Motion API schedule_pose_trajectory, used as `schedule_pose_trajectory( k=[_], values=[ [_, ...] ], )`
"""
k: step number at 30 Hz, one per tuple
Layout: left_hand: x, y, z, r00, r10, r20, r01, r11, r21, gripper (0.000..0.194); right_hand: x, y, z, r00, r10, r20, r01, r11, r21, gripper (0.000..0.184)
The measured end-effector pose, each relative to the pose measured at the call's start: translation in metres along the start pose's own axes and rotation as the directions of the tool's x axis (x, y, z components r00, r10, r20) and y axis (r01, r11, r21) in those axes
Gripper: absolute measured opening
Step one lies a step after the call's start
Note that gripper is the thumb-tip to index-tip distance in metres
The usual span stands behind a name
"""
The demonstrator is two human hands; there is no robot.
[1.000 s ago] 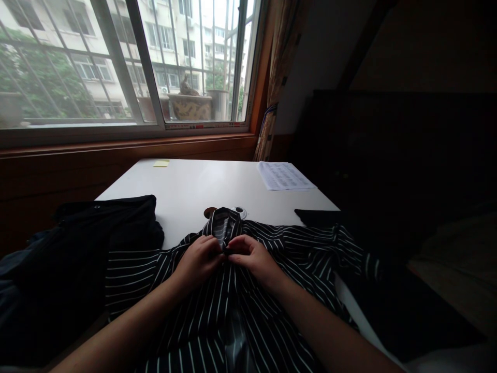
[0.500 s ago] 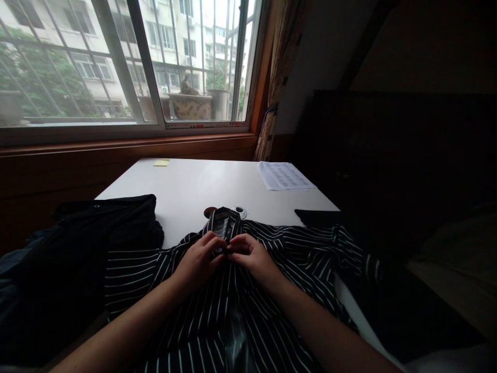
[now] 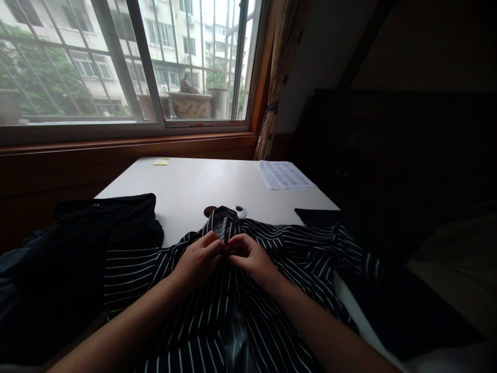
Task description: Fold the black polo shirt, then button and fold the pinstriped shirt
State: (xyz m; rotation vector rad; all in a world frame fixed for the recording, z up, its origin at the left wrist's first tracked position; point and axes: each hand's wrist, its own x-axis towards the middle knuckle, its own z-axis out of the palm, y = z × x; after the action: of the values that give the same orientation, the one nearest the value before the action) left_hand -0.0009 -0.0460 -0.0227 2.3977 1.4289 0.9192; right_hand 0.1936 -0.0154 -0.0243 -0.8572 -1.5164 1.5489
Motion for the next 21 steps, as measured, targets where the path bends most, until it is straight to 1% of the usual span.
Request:
schedule_pose_trajectory(
  k=[3, 5, 7, 10, 13, 17, 21],
  values=[
    [-0.002, -0.002, -0.001, 0.998, 0.050, -0.038, -0.049, 0.998, 0.030, 0.011, -0.002, -0.002, 0.000, 0.998, -0.066, -0.013, 0.063, 0.986, -0.156, 0.024],
    [-0.002, -0.003, -0.002, 0.993, 0.096, -0.066, -0.093, 0.994, 0.057, 0.009, -0.003, -0.004, -0.001, 0.992, -0.125, -0.022, 0.114, 0.953, -0.280, 0.018],
    [-0.003, -0.003, -0.003, 0.984, 0.146, -0.099, -0.136, 0.985, 0.104, 0.008, -0.004, -0.007, -0.001, 0.984, -0.178, -0.020, 0.159, 0.919, -0.361, 0.013],
    [-0.003, -0.003, -0.005, 0.966, 0.202, -0.162, -0.175, 0.970, 0.166, 0.007, -0.006, -0.011, -0.001, 0.975, -0.221, -0.008, 0.202, 0.907, -0.370, 0.011],
    [-0.005, -0.003, -0.005, 0.954, 0.221, -0.202, -0.188, 0.967, 0.171, 0.005, -0.008, -0.014, -0.001, 0.962, -0.274, -0.008, 0.252, 0.895, -0.368, 0.010],
    [-0.007, -0.002, -0.006, 0.948, 0.214, -0.235, -0.184, 0.972, 0.142, 0.001, -0.010, -0.017, 0.000, 0.924, -0.384, 0.000, 0.349, 0.841, -0.413, 0.013],
    [-0.007, 0.001, -0.007, 0.942, 0.236, -0.238, -0.213, 0.970, 0.118, 0.006, -0.012, -0.022, 0.003, 0.886, -0.463, 0.014, 0.417, 0.784, -0.459, 0.017]
  ],
)
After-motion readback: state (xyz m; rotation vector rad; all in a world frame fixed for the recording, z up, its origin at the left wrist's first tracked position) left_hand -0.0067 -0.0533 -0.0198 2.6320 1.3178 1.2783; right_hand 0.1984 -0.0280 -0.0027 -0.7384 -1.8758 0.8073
